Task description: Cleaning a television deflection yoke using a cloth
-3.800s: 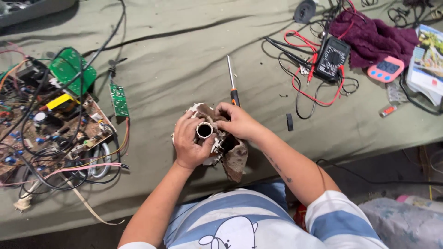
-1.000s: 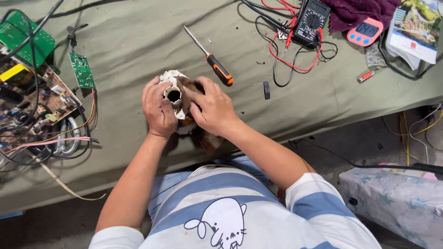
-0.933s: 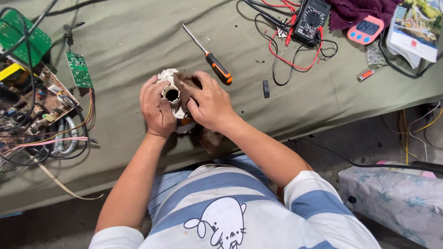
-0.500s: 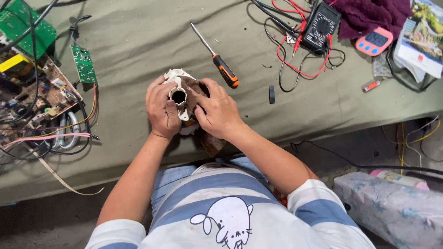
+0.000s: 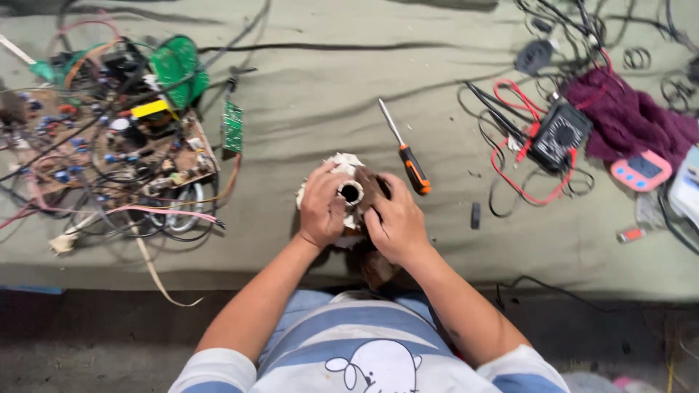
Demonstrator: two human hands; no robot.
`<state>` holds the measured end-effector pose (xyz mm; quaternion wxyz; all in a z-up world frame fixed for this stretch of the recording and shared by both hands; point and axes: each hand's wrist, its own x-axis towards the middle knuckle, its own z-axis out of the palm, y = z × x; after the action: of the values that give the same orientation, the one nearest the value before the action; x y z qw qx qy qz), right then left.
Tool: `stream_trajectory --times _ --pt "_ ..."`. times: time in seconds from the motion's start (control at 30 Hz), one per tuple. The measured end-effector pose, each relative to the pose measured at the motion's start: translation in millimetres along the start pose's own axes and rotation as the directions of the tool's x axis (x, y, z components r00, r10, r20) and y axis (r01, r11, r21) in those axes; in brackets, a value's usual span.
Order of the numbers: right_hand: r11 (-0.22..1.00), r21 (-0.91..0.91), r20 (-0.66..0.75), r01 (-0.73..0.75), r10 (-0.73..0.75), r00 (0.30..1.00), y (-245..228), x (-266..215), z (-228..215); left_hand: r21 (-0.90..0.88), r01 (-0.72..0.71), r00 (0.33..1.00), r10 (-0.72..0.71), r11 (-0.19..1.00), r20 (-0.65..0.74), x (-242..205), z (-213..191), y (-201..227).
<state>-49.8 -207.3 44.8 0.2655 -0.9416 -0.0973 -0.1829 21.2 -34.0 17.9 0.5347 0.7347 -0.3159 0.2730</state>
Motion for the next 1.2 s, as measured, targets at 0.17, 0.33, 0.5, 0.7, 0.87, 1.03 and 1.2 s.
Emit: stream_trajectory --times 0.17,0.33,0.5,0.7,0.87,1.03,1.2 --pt "0.999 -0.033 0.033 0.038 -0.037 0.999 -3.7 -23.1 -11.1 0.018 0.040 0.999 -0.040 0.999 0.015 -6.2 -1.5 -0.4" --pt "1.000 -0.011 0.037 -0.002 0.002 0.999 9.9 -9.1 -1.2 0.027 0.052 0.998 -0.053 0.998 0.032 -8.3 1.6 -0.3" --pt "1.000 0.012 0.036 -0.004 0.004 0.999 -0.2 -4.3 -5.6 0.016 0.064 0.997 -0.064 0.998 0.031 -10.4 1.4 -3.4" --pt "1.000 -0.007 0.042 0.005 -0.005 0.999 3.7 -15.6 -10.9 -0.015 0.062 0.997 -0.062 0.998 0.052 -5.8 -0.3 1.9" --pt "0.984 0.141 0.054 -0.109 0.102 0.993 13.8 -1.2 2.4 0.002 0.061 0.997 -0.061 0.998 0.057 -7.8 -2.4 -1.5" --pt "0.818 0.452 0.153 -0.356 0.322 0.934 25.1 -8.1 12.1 -0.007 0.039 0.998 -0.038 0.999 0.053 -9.1 -1.7 -2.7" --pt "0.616 0.504 0.355 -0.606 0.492 0.795 18.0 22.4 2.9 0.007 0.033 0.998 -0.034 0.999 0.050 -12.8 -0.1 -5.2"
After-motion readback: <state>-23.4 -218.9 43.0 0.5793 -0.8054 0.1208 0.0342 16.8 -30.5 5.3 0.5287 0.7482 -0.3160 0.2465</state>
